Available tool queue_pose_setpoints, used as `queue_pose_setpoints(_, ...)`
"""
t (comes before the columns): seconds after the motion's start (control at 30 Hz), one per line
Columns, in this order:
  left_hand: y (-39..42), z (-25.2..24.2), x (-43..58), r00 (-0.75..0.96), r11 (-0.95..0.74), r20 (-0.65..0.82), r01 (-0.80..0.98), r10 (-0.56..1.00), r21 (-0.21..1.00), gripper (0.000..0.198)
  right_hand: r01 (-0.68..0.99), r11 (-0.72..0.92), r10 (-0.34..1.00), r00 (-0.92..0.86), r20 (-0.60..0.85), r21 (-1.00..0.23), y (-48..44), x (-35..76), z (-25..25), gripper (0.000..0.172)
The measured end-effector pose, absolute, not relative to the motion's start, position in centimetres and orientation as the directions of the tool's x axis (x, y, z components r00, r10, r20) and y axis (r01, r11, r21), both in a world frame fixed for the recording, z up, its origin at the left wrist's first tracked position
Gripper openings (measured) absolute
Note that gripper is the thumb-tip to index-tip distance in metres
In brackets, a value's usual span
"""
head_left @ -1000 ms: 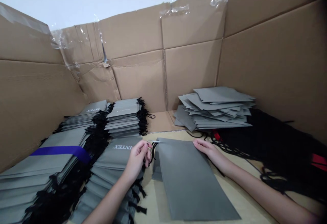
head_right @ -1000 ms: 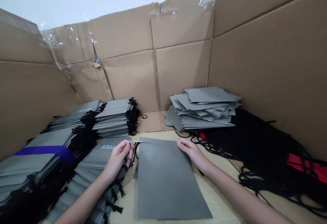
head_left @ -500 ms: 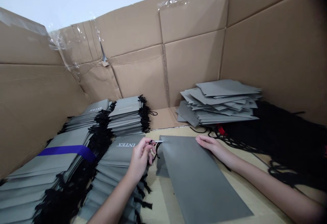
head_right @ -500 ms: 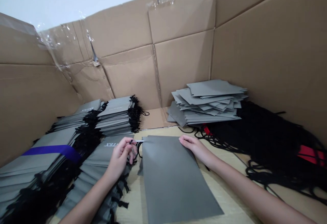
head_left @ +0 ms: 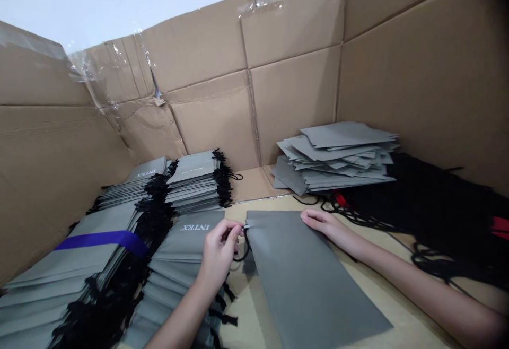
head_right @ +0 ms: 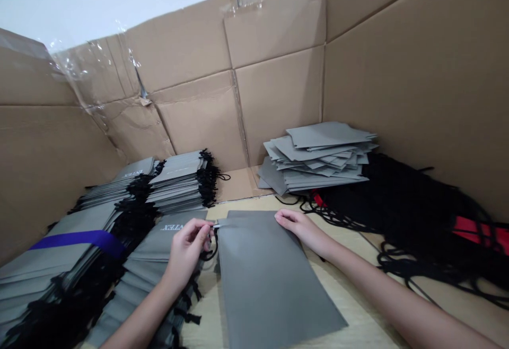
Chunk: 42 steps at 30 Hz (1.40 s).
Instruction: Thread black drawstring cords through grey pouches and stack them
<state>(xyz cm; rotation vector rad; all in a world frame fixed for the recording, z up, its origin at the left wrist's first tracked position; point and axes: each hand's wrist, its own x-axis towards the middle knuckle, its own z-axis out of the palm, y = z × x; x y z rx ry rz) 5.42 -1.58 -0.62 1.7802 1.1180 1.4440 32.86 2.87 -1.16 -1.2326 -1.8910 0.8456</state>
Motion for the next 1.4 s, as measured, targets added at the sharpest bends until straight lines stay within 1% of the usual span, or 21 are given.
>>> queue_pose_setpoints(0.07, -1.5, -0.3, 5.4, 0.005, -0.489, 0.504, 0.251, 0.864, 0.836, 0.019, 0.465, 0.333, 0.932, -0.292, 0.213, -0.820, 2.9, 32.9, -1.2, 0.033)
queue_pose_setpoints(0.2, -1.1, 0.8, 4.6, -0.115, -0.593, 0.619, 0.198, 0.777, 0.781, 0.020, 0.468, 0.343, 0.933, -0.273, 0.236, -0.814, 3.2, 33.2, -1.7, 0.033)
queue_pose_setpoints(0.27, -1.1, 1.5, 4.0, -0.160, -0.609, 0.614, 0.084, 0.773, 0.788, 0.022, 0.484, 0.354, 0.931, -0.263, 0.253, -0.800, 3.4, 33.3, -2.0, 0.033)
queue_pose_setpoints(0.3, -1.2, 1.9, 3.7, -0.164, -0.600, 0.591, -0.009, 0.790, 0.800, 0.022, 0.499, 0.359, 0.930, -0.261, 0.259, -0.789, 3.5, 33.4, -2.1, 0.032)
queue_pose_setpoints(0.37, -1.5, 2.6, 3.1, -0.104, -0.534, 0.524, -0.226, 0.845, 0.815, 0.021, 0.536, 0.368, 0.928, -0.260, 0.266, -0.760, 3.6, 33.4, -2.3, 0.032)
queue_pose_setpoints(0.4, -1.7, 2.8, 2.9, -0.029, -0.472, 0.489, -0.315, 0.872, 0.823, 0.021, 0.550, 0.373, 0.927, -0.262, 0.270, -0.747, 3.6, 33.4, -2.3, 0.032)
queue_pose_setpoints(0.43, -1.9, 3.0, 2.7, 0.065, -0.402, 0.456, -0.371, 0.888, 0.837, 0.022, 0.560, 0.379, 0.925, -0.264, 0.275, -0.737, 3.5, 33.3, -2.3, 0.033)
queue_pose_setpoints(0.47, -1.9, 3.2, 2.5, 0.156, -0.337, 0.423, -0.391, 0.893, 0.856, 0.024, 0.567, 0.384, 0.923, -0.265, 0.280, -0.729, 3.5, 33.3, -2.2, 0.033)
queue_pose_setpoints(0.5, -1.9, 3.2, 2.4, 0.228, -0.285, 0.388, -0.381, 0.893, 0.880, 0.026, 0.571, 0.388, 0.921, -0.266, 0.284, -0.723, 3.4, 33.2, -2.1, 0.033)
queue_pose_setpoints(0.53, -1.8, 3.2, 2.3, 0.264, -0.257, 0.358, -0.352, 0.895, 0.900, 0.029, 0.573, 0.394, 0.919, -0.266, 0.291, -0.718, 3.3, 33.2, -2.0, 0.034)
queue_pose_setpoints(0.57, -1.6, 3.1, 2.3, 0.259, -0.258, 0.342, -0.310, 0.903, 0.915, 0.032, 0.576, 0.400, 0.916, -0.268, 0.298, -0.713, 3.2, 33.1, -1.9, 0.034)
queue_pose_setpoints(0.67, -0.8, 2.7, 2.5, 0.110, -0.365, 0.373, -0.085, 0.921, 0.927, 0.033, 0.583, 0.436, 0.900, -0.284, 0.330, -0.686, 2.8, 32.8, -1.5, 0.034)
queue_pose_setpoints(0.73, -0.5, 2.4, 2.8, 0.082, -0.402, 0.395, 0.095, 0.915, 0.911, 0.031, 0.587, 0.469, 0.883, -0.301, 0.360, -0.660, 2.4, 32.5, -1.2, 0.033)
queue_pose_setpoints(0.77, -0.5, 2.3, 3.1, 0.114, -0.393, 0.378, 0.171, 0.919, 0.904, 0.032, 0.589, 0.484, 0.875, -0.305, 0.377, -0.648, 2.2, 32.3, -1.0, 0.033)
queue_pose_setpoints(0.83, -0.9, 2.0, 3.6, 0.232, -0.368, 0.308, 0.294, 0.923, 0.882, 0.035, 0.589, 0.512, 0.858, -0.307, 0.413, -0.625, 1.7, 31.9, -0.7, 0.032)
queue_pose_setpoints(0.9, -1.4, 1.8, 4.1, 0.350, -0.374, 0.234, 0.413, 0.907, 0.830, 0.038, 0.588, 0.538, 0.839, -0.311, 0.445, -0.604, 1.3, 31.7, -0.4, 0.031)
queue_pose_setpoints(0.97, -1.8, 1.5, 4.6, 0.431, -0.398, 0.176, 0.503, 0.885, 0.767, 0.038, 0.587, 0.563, 0.822, -0.326, 0.467, -0.582, 1.0, 31.7, -0.1, 0.029)
queue_pose_setpoints(1.03, -2.0, 1.2, 5.0, 0.459, -0.379, 0.114, 0.542, 0.881, 0.750, 0.040, 0.593, 0.580, 0.811, -0.353, 0.467, -0.558, 1.1, 32.1, 0.1, 0.028)
queue_pose_setpoints(1.17, -2.1, 0.7, 5.4, 0.448, -0.278, 0.025, 0.509, 0.893, 0.815, 0.040, 0.612, 0.601, 0.799, -0.447, 0.402, -0.514, 2.1, 33.6, 0.0, 0.034)
queue_pose_setpoints(1.27, -2.1, 0.5, 5.4, 0.447, -0.269, 0.032, 0.478, 0.894, 0.836, 0.040, 0.633, 0.596, 0.803, -0.469, 0.368, -0.494, 2.7, 34.5, -0.1, 0.038)
queue_pose_setpoints(1.4, -2.0, 0.4, 5.4, 0.442, -0.289, 0.067, 0.456, 0.894, 0.842, 0.043, 0.646, 0.604, 0.797, -0.480, 0.367, -0.466, 2.8, 34.8, 0.3, 0.036)
